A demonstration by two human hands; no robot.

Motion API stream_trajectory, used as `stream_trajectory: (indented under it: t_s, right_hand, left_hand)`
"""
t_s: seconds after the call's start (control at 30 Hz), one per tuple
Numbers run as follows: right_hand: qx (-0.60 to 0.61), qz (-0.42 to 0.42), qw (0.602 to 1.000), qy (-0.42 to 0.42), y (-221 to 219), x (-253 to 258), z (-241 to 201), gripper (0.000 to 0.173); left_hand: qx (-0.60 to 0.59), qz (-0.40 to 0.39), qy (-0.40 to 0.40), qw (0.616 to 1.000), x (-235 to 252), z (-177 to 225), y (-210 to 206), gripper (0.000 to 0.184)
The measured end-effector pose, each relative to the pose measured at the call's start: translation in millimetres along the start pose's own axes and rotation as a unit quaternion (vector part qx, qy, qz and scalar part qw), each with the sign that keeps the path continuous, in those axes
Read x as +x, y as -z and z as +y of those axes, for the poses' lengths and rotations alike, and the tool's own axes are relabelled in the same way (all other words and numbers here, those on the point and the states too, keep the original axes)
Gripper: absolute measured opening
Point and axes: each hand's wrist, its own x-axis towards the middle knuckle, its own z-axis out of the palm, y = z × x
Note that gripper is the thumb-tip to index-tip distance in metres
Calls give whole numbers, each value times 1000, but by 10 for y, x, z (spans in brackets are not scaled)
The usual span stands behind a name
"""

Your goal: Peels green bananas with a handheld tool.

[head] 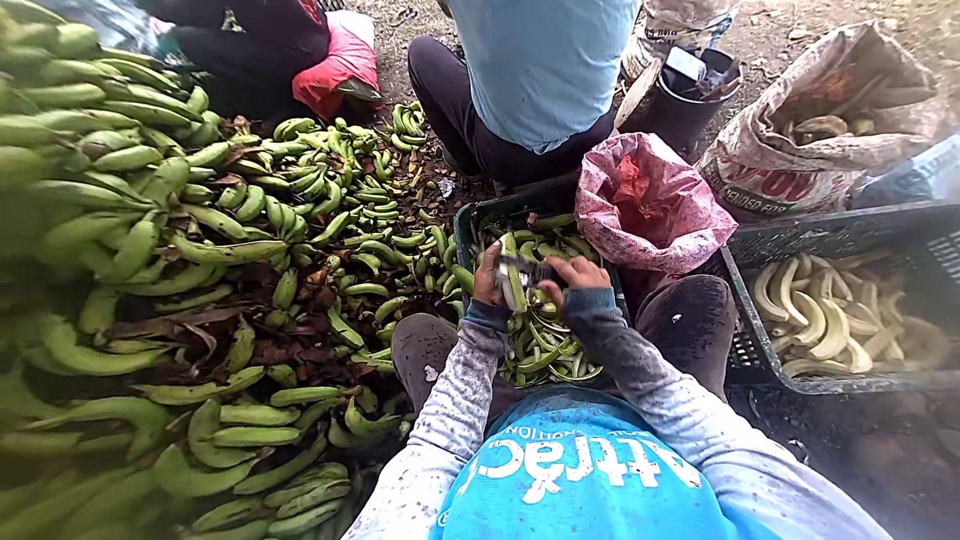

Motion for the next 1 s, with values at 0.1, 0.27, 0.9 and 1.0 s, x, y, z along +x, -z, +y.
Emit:
stream_trajectory:
  t_s: [0.1,0.27,0.9,1.0]
  right_hand:
    - [81,-107,981,-137,122,478,25,51]
    - [89,-63,994,-4,68,393,42,55]
    - [281,29,936,-210,229,595,762,48]
    - [341,-15,855,-392,784,718,790,42]
  left_hand:
    - [35,-79,-37,996,-85,36,13,34]
    - [85,-53,3,995,13,130,262,30]
    - [50,211,51,975,38,-552,112,39]
    - [145,314,71,936,262,-762,171,54]
